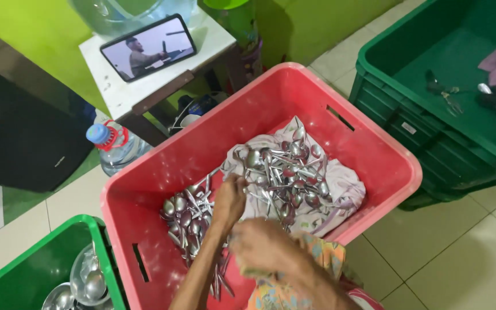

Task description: Wiping spoons and forks with a cloth and sorting them into bins.

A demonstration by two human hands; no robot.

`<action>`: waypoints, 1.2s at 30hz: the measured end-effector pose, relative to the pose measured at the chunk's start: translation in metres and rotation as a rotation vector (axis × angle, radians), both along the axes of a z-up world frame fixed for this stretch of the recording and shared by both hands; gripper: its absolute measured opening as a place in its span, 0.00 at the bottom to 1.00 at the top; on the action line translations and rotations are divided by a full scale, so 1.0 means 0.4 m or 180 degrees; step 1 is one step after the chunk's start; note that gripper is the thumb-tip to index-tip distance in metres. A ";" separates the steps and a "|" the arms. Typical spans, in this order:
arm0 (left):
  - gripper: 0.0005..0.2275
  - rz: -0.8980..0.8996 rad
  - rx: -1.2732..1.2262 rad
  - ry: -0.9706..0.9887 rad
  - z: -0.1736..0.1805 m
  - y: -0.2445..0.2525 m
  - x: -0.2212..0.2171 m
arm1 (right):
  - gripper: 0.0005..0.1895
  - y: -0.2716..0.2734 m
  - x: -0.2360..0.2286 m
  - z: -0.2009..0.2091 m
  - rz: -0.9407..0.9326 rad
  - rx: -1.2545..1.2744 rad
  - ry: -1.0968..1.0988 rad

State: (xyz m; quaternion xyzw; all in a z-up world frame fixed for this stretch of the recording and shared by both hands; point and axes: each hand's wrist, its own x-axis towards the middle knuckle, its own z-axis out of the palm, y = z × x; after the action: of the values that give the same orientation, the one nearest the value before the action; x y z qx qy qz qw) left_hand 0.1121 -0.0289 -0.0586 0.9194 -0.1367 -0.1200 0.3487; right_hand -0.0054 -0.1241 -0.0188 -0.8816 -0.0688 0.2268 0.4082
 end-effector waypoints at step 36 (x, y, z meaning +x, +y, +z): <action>0.11 0.0595 -0.1214 0.0450 0.184 0.080 -0.284 | 0.12 -0.021 0.044 0.056 -0.1926 -0.0286 -0.3191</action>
State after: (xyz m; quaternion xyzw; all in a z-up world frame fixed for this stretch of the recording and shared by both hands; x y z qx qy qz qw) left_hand -0.0013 0.0029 0.0149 0.8348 -0.0463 -0.1233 0.5346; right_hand 0.0121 -0.1326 0.0037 -0.8781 0.0109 -0.3417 0.3347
